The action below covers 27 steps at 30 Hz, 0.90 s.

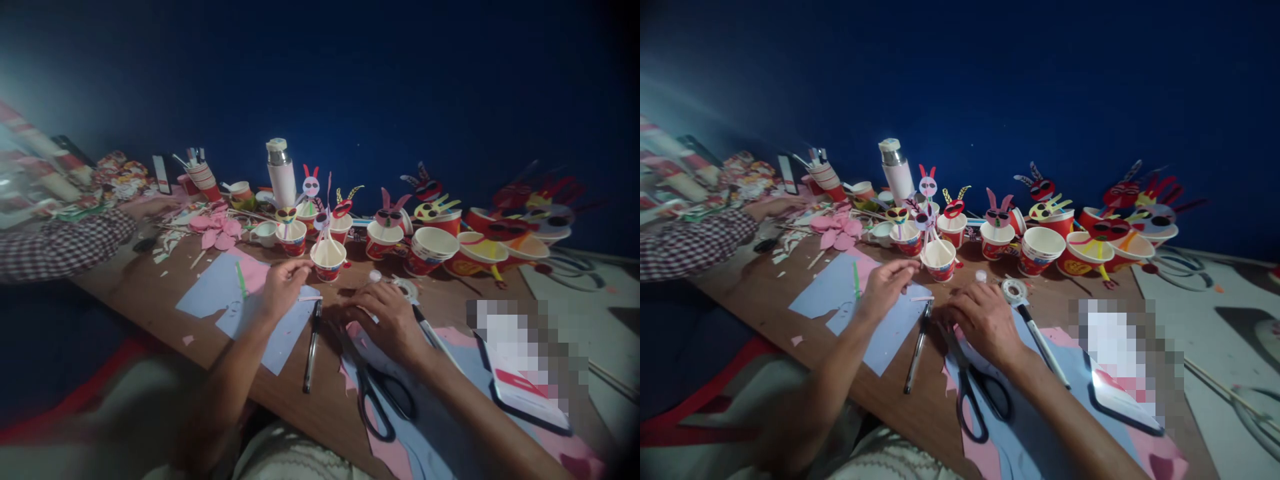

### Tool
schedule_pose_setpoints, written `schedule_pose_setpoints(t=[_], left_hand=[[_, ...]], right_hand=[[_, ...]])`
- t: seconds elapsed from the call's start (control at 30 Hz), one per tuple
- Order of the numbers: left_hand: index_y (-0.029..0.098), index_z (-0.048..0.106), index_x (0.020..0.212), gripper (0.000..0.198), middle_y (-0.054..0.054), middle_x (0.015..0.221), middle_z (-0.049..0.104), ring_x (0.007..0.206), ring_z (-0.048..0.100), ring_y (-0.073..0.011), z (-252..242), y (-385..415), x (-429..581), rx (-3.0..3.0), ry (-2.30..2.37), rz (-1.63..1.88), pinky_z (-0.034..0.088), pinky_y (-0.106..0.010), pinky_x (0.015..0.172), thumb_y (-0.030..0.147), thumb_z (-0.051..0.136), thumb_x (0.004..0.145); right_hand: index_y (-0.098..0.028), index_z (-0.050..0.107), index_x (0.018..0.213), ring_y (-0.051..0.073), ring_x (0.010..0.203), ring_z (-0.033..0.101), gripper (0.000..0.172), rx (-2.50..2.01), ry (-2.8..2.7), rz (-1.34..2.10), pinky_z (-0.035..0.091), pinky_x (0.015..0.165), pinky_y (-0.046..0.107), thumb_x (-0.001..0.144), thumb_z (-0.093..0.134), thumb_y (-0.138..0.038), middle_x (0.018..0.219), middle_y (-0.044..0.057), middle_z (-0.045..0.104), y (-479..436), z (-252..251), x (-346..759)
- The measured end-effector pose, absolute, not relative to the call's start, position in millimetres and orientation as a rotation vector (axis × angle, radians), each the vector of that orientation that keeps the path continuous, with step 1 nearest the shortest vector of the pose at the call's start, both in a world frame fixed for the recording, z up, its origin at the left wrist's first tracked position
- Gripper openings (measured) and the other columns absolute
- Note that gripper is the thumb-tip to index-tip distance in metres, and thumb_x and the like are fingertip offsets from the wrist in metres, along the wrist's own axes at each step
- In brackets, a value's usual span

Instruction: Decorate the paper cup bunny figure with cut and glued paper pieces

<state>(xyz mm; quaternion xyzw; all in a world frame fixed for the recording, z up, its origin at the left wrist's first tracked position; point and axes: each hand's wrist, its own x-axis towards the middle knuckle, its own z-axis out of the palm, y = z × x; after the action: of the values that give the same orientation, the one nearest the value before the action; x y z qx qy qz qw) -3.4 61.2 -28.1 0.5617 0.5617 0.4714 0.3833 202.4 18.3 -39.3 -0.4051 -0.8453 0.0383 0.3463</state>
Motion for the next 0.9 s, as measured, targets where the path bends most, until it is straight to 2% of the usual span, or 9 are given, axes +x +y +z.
schedule_pose_setpoints(t=[0.13,0.33,0.5,0.67,0.9], left_hand=[[0.017,0.069,0.086,0.023,-0.004,0.077,0.066,0.056,0.051,-0.011,-31.0,86.6,-18.0,1.516,1.503,1.154,0.036,-0.019,0.048,0.02,0.055,0.069],[0.013,0.07,0.075,0.019,0.001,0.058,0.062,0.053,0.05,-0.0122,-41.8,102.0,-17.4,1.6,1.51,0.974,0.035,-0.02,0.049,0.02,0.055,0.066],[0.011,0.07,0.081,0.025,-0.001,0.069,0.066,0.064,0.056,-0.0154,-45.4,106.6,-15.0,1.661,1.519,0.913,0.041,-0.022,0.057,0.025,0.056,0.066],[0.012,0.07,0.08,0.024,-0.001,0.07,0.067,0.064,0.057,-0.0152,-48.2,103.6,-10.8,1.706,1.519,0.911,0.043,-0.023,0.061,0.028,0.057,0.067],[0.012,0.068,0.079,0.025,-0.001,0.067,0.065,0.06,0.054,-0.014,-50.0,88.0,-5.2,1.722,1.495,0.901,0.04,-0.022,0.056,0.032,0.058,0.067]], right_hand=[[-0.019,0.064,0.083,0.018,0.081,0.055,0.014,-1.036,-2.166,0.167,0.034,0.071,0.031,0.087,0.05,-0.021,0.085,0.005,0.065,15.6,-39.7,196.6],[-0.02,0.062,0.088,0.016,0.08,0.056,0.012,-1.012,-2.149,0.385,0.037,0.072,0.029,0.086,0.05,-0.017,0.084,0.004,0.063,8.7,-46.1,189.0],[-0.019,0.061,0.088,0.017,0.081,0.057,0.01,-1.011,-2.158,0.517,0.038,0.076,0.03,0.085,0.051,-0.017,0.085,0.003,0.064,4.7,-55.8,185.9],[-0.02,0.06,0.087,0.017,0.082,0.056,0.01,-1.042,-2.085,0.655,0.039,0.076,0.029,0.084,0.052,-0.017,0.085,0.003,0.064,3.8,-55.2,184.0],[-0.021,0.063,0.083,0.016,0.076,0.056,0.01,-1.171,-1.798,0.965,0.039,0.068,0.026,0.081,0.054,-0.018,0.08,0.001,0.064,3.4,-54.0,176.4]])
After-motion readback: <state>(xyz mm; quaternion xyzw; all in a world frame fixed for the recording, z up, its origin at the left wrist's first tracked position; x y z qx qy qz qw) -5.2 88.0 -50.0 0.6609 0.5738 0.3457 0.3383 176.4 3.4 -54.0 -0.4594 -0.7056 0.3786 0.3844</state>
